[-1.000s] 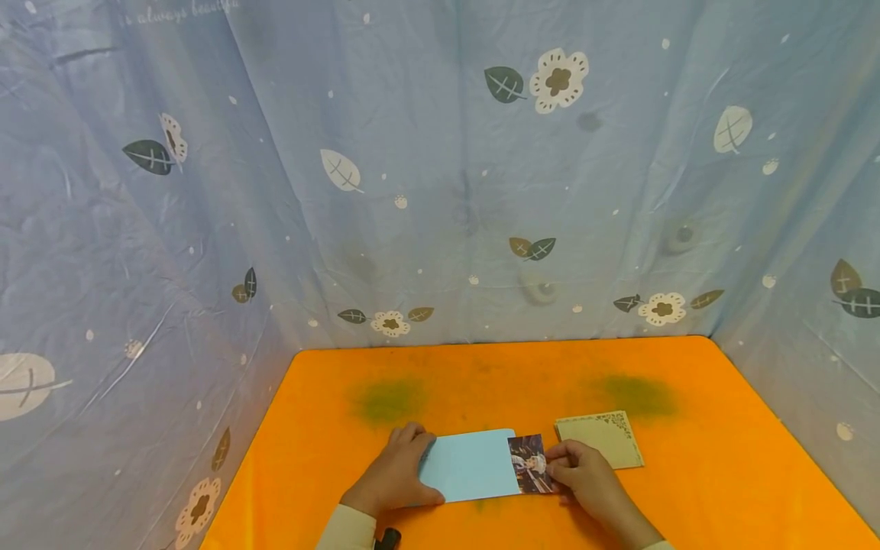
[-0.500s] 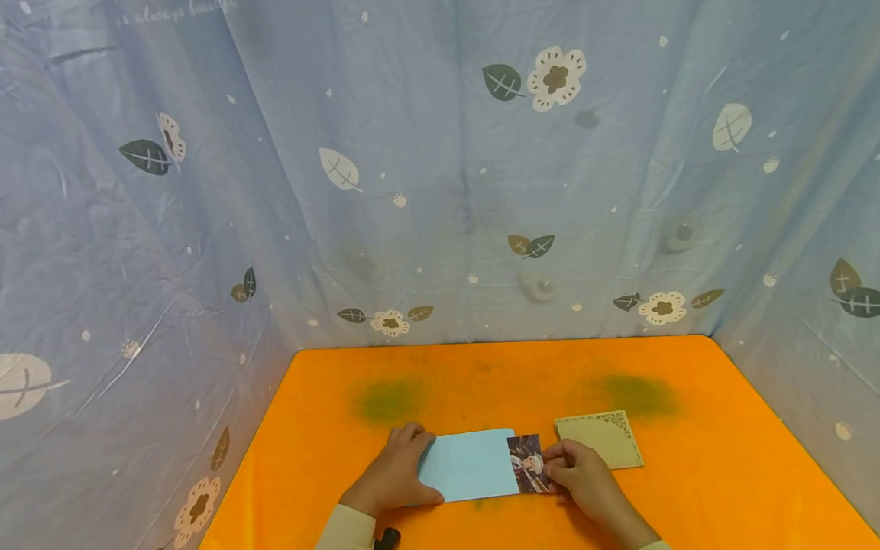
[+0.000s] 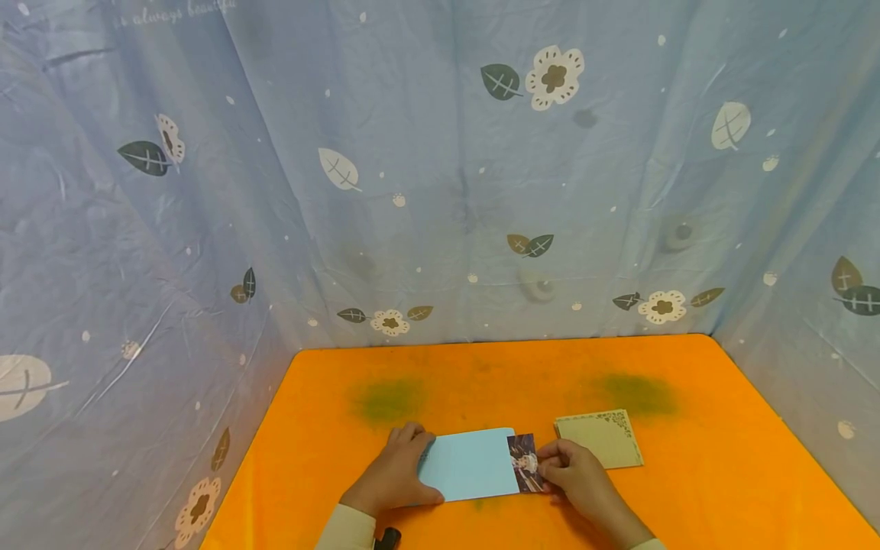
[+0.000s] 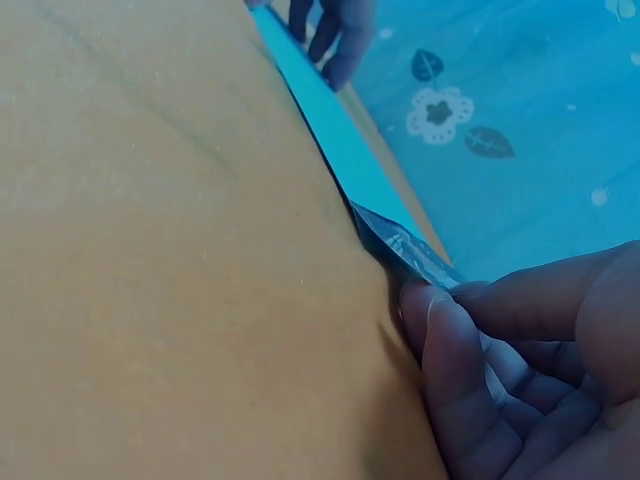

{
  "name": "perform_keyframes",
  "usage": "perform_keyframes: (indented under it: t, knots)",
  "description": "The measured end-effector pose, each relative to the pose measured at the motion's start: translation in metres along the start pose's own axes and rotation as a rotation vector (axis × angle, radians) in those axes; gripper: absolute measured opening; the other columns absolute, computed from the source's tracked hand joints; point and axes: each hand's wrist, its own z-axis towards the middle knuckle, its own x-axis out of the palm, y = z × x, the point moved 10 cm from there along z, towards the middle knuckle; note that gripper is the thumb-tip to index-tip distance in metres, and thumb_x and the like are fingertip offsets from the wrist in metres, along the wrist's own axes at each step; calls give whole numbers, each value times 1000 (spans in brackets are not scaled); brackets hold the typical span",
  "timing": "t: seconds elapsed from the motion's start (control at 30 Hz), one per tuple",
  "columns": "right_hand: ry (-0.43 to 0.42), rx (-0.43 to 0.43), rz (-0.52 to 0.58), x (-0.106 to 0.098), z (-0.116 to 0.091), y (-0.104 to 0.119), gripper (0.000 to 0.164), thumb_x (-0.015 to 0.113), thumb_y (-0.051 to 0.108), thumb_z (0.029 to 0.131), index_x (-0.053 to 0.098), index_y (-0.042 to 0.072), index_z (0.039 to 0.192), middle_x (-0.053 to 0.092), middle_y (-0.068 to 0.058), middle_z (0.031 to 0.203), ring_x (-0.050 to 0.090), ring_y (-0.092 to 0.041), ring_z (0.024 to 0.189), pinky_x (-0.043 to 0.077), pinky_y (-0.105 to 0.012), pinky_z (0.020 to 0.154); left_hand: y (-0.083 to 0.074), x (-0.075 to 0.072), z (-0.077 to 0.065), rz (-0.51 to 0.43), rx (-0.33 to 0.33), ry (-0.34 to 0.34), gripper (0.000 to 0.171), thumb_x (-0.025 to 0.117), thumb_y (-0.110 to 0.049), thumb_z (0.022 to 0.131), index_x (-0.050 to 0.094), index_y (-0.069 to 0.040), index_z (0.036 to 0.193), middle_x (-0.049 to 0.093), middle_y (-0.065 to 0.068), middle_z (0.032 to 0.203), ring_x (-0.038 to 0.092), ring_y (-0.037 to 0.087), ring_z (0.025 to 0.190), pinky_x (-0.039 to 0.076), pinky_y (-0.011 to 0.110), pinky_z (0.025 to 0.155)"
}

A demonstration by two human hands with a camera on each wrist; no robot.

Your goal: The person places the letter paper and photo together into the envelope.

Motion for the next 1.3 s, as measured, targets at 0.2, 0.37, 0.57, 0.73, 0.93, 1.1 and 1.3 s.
perform_keyframes:
  t: [0.2, 0.37, 0.57, 0.73, 0.93, 1.1, 1.3]
  knots:
    - [20, -13, 12, 5, -2, 5, 21, 66, -4, 104, 62, -14, 122, 66, -11, 92, 66, -28, 73, 61, -39, 61, 0, 0, 0, -9, -5, -1, 93, 98, -51, 79, 60, -7, 152, 48, 3, 143, 41, 27, 120, 53, 43, 93]
    - [32, -17, 14, 7, -2, 5, 21, 65, -6, 102, 62, -14, 121, 66, -11, 91, 67, -28, 73, 61, -39, 61, 0, 0, 0, -3, -6, -9, 94, 98, -51, 78, 60, -7, 151, 48, 3, 142, 41, 27, 120, 53, 42, 93]
    - [34, -7, 19, 8, -1, 1, 20, 64, -6, 103, 62, -14, 121, 65, -11, 91, 67, -28, 75, 61, -39, 62, 0, 1, -1, -2, -6, -13, 94, 99, -51, 77, 61, -6, 151, 48, 2, 141, 41, 27, 120, 54, 42, 94]
    - [37, -9, 19, 9, 0, 2, 20, 64, -5, 104, 62, -14, 122, 65, -12, 92, 67, -28, 75, 61, -40, 63, 1, 1, -1, -1, -4, -12, 94, 99, -51, 77, 61, -7, 151, 48, 2, 142, 41, 27, 121, 54, 42, 94]
    - [43, -8, 12, 11, 0, 4, 20, 64, -5, 104, 63, -14, 121, 65, -11, 92, 67, -28, 74, 61, -39, 63, 3, 2, 0, -7, -7, -2, 94, 98, -52, 78, 60, -7, 152, 48, 3, 143, 41, 27, 121, 54, 43, 94]
    - [47, -13, -1, 13, 1, 6, 20, 66, -3, 105, 63, -14, 122, 65, -11, 91, 66, -28, 74, 61, -39, 63, 3, 2, 0, -16, -6, 3, 95, 97, -52, 79, 59, -8, 154, 47, 4, 145, 41, 27, 123, 53, 44, 94]
    - [53, -4, 7, 17, 2, 6, 21, 65, -2, 107, 63, -14, 123, 66, -11, 92, 66, -27, 73, 61, -39, 63, 3, 2, 0, -17, 3, 3, 95, 97, -51, 79, 58, -8, 155, 46, 4, 147, 41, 27, 123, 53, 44, 93]
